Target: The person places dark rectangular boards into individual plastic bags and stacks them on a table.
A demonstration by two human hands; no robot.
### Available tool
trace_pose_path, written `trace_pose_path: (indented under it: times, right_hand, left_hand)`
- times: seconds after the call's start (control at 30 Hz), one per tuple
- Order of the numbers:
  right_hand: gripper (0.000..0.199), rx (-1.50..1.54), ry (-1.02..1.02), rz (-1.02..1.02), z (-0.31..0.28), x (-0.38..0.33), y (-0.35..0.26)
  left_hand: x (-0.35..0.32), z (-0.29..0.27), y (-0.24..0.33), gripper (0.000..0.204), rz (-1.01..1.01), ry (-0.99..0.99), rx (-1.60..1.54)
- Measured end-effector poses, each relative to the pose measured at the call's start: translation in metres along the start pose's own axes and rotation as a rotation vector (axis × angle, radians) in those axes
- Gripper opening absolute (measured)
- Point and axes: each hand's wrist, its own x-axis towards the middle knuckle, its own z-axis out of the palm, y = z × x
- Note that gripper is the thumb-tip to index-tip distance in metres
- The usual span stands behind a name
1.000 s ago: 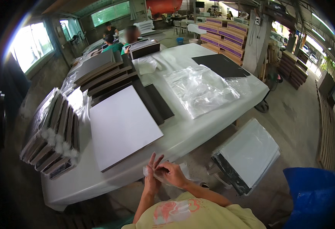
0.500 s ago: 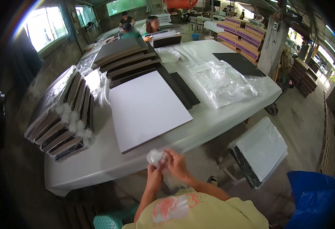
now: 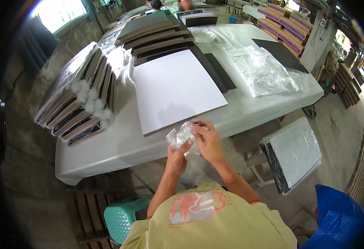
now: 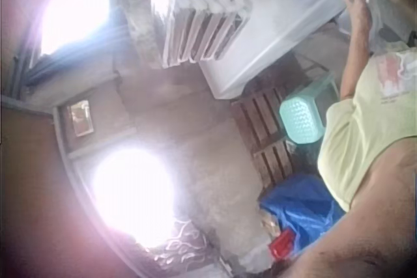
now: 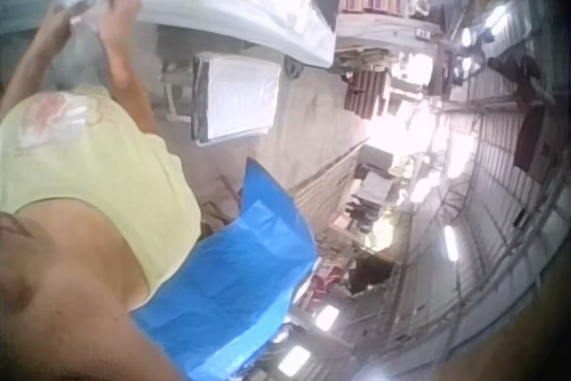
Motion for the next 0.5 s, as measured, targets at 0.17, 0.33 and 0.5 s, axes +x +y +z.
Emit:
trace_pose_path:
  times: [0.17, 0.33, 0.5]
  right_hand:
    - [0.020, 0.150, -0.040, 0.214, -0.008, 0.002, 0.004]
    - [0.018, 0.395, -0.066, 0.353, -0.013, -0.002, 0.015]
    - [0.017, 0.725, -0.068, 0.420, -0.009, -0.004, 0.030]
  left_hand:
    - [-0.002, 0.001, 0.000, 0.035, -0.069, 0.024, -0.027]
    - [-0.003, 0.005, -0.006, 0.036, -0.072, 0.095, -0.132]
    - [0.000, -0.002, -0.009, 0.020, -0.013, 0.147, -0.253]
